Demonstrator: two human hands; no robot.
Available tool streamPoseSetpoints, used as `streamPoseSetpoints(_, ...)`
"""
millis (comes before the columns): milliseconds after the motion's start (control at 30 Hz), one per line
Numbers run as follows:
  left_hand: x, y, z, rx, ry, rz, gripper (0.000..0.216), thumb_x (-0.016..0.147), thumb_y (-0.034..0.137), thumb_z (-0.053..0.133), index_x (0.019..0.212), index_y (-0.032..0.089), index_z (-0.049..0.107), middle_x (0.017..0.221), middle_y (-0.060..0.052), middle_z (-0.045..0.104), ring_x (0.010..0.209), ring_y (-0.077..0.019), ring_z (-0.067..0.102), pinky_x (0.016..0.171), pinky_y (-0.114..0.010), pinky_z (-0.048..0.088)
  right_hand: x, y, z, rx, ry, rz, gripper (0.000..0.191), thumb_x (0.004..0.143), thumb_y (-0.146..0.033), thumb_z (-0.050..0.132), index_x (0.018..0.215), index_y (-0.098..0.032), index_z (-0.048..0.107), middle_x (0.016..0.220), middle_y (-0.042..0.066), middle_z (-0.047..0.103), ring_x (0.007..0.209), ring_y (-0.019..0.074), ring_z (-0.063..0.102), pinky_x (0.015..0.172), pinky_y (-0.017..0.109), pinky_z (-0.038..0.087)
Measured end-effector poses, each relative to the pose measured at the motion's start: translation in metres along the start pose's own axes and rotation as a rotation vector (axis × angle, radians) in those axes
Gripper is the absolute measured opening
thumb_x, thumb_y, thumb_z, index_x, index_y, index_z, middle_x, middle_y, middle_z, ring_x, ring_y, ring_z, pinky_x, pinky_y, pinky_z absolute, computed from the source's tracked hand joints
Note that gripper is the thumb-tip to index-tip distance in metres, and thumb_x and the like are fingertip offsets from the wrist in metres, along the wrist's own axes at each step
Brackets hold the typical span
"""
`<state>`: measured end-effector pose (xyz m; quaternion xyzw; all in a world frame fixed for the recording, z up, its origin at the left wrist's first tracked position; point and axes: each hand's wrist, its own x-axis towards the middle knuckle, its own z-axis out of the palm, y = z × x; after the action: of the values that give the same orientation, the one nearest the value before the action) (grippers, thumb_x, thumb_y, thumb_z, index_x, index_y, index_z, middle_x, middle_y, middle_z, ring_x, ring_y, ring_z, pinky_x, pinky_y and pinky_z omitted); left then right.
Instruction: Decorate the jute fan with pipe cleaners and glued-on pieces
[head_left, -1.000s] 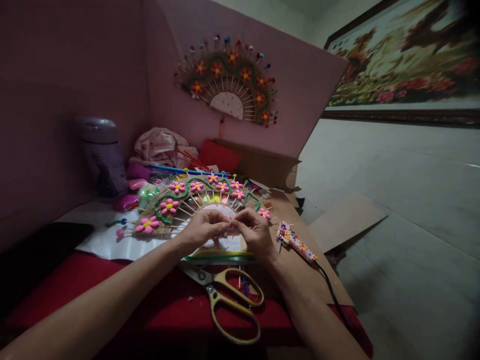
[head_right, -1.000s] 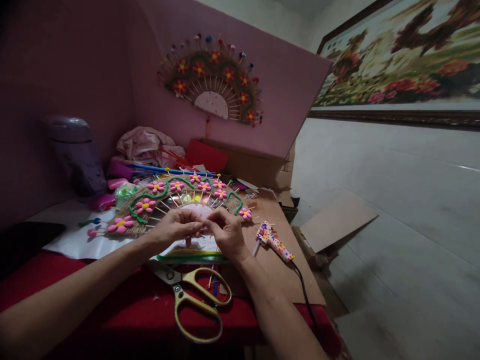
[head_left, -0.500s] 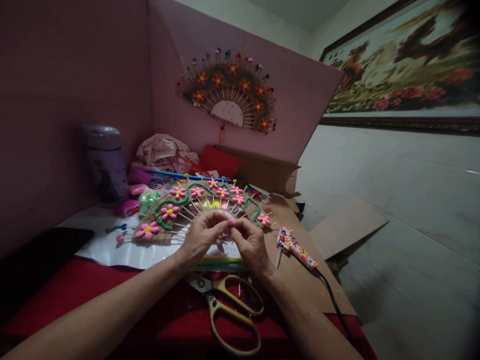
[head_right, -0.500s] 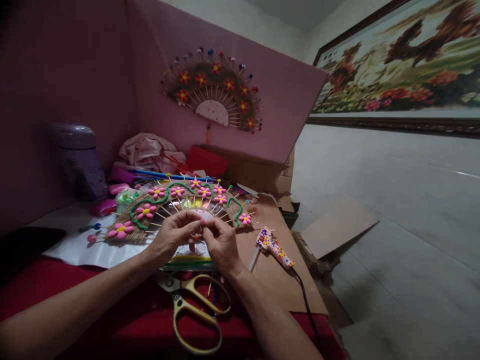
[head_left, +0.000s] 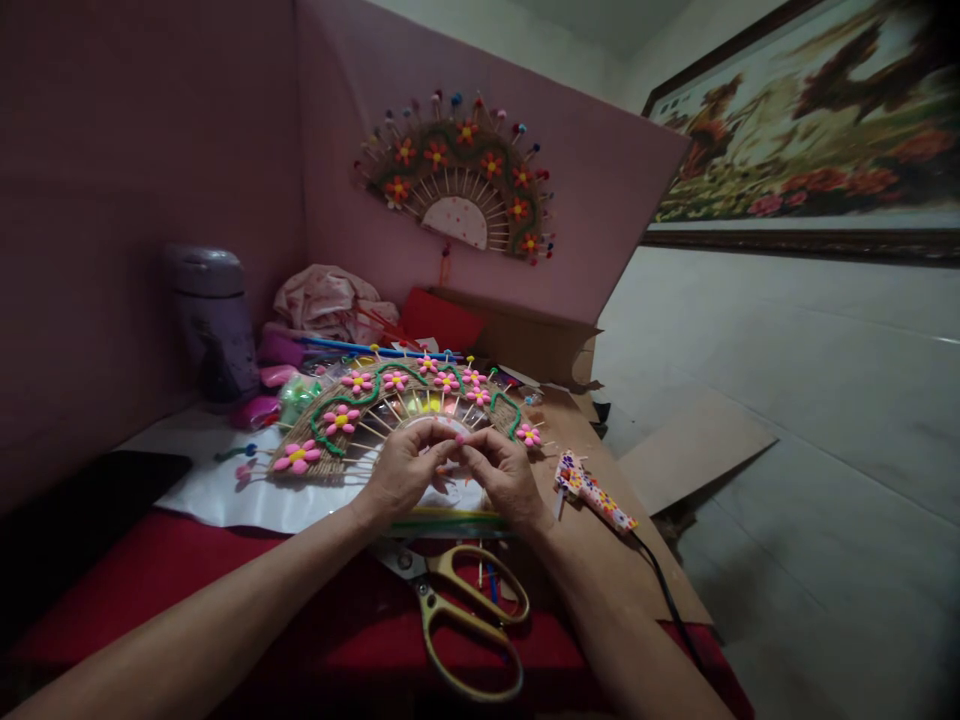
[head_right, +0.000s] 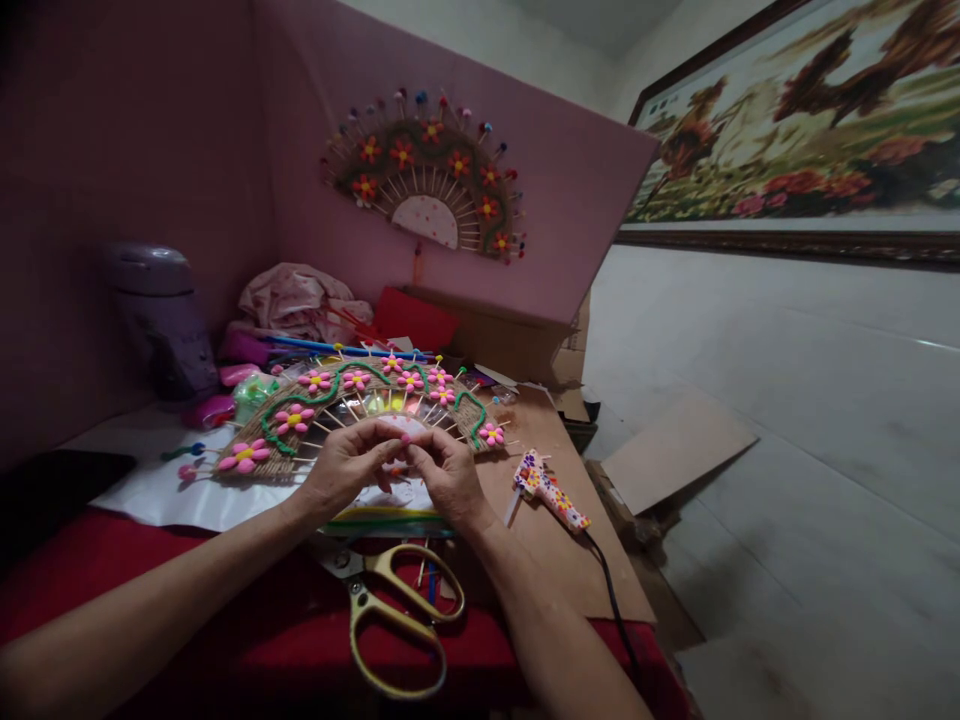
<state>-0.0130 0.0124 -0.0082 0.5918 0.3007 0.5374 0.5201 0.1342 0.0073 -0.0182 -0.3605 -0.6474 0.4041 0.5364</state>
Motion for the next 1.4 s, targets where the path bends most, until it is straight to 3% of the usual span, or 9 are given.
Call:
streamPoseSetpoints(200, 0.002, 0.005, -0.002, 0.002, -0.037, -0.080, 0.028, 0.067, 0.037, 0.070, 0.073, 0.011, 0.064, 0.061, 0.001, 0.058, 0.048, -0.0088, 0.056, 0.039, -0.020, 0.051, 0.001, 0.000, -0.006, -0.135, -0.035, -0.021, 0.019, 0.080, -0.036, 0.058, 0.083, -0.017, 0.062, 0.077, 0.003, 0.064, 0.072, 0.0160, 0.062, 0.068, 0.030, 0.054)
streamPoseSetpoints(333, 0.000, 0.004, 0.000, 0.010, -0.007, -0.038, 0.024, 0.071, 0.035, 0.066, 0.075, 0.012, 0.062, 0.065, 0.000, 0.060, 0.052, -0.0102, 0.058, 0.041, -0.021, 0.052, 0.000, 0.000, -0.003, -0.015, -0.043, 0.020, 0.021, 0.079, -0.039, 0.060, 0.083, -0.018, 0.061, 0.077, 0.002, 0.064, 0.069, 0.0140, 0.061, 0.065, 0.028, 0.052)
streamPoseSetpoints(500, -0.001, 0.000, -0.001, 0.097, 0.007, 0.028, 0.021, 0.073, 0.033, 0.064, 0.073, 0.012, 0.061, 0.065, 0.000, 0.060, 0.054, -0.0108, 0.059, 0.047, -0.023, 0.053, 0.002, 0.002, -0.002, 0.088, -0.034, 0.089, 0.023, 0.075, -0.040, 0.064, 0.077, -0.017, 0.060, 0.064, -0.002, 0.058, 0.051, 0.0079, 0.050, 0.051, 0.022, 0.045)
streamPoseSetpoints(667, 0.001, 0.005, -0.005, -0.032, -0.083, -0.119, 0.023, 0.069, 0.034, 0.068, 0.073, 0.012, 0.062, 0.065, -0.002, 0.065, 0.057, -0.0116, 0.062, 0.053, -0.023, 0.053, 0.003, 0.001, -0.007, 0.044, -0.066, 0.073, 0.021, 0.075, -0.038, 0.064, 0.075, -0.017, 0.060, 0.065, -0.002, 0.059, 0.053, 0.0082, 0.050, 0.050, 0.020, 0.041)
streamPoseSetpoints(867, 0.004, 0.010, -0.005, -0.082, -0.073, -0.225, 0.028, 0.062, 0.035, 0.073, 0.068, 0.011, 0.062, 0.060, -0.003, 0.066, 0.051, -0.0104, 0.060, 0.050, -0.022, 0.053, 0.002, -0.004, -0.006, -0.006, -0.069, 0.056, 0.019, 0.076, -0.036, 0.063, 0.075, -0.017, 0.062, 0.065, -0.001, 0.059, 0.053, 0.0079, 0.047, 0.048, 0.019, 0.037)
streamPoseSetpoints(1167, 0.003, 0.000, -0.003, -0.073, -0.075, -0.110, 0.028, 0.063, 0.036, 0.072, 0.066, 0.011, 0.057, 0.054, 0.001, 0.060, 0.047, -0.0111, 0.058, 0.044, -0.024, 0.053, 0.000, -0.006, 0.000, 0.098, -0.043, 0.142, 0.021, 0.070, -0.035, 0.066, 0.068, -0.016, 0.058, 0.054, -0.004, 0.053, 0.042, 0.0046, 0.036, 0.040, 0.019, 0.026)
streamPoseSetpoints(1400, 0.000, -0.012, 0.001, 0.105, 0.040, 0.047, 0.020, 0.070, 0.032, 0.066, 0.070, 0.013, 0.060, 0.061, 0.001, 0.059, 0.046, -0.0093, 0.056, 0.044, -0.023, 0.051, -0.002, -0.005, 0.007, -0.005, 0.072, 0.077, 0.019, 0.072, -0.032, 0.062, 0.064, -0.016, 0.056, 0.052, -0.005, 0.048, 0.044, 0.0061, 0.038, 0.041, 0.019, 0.030)
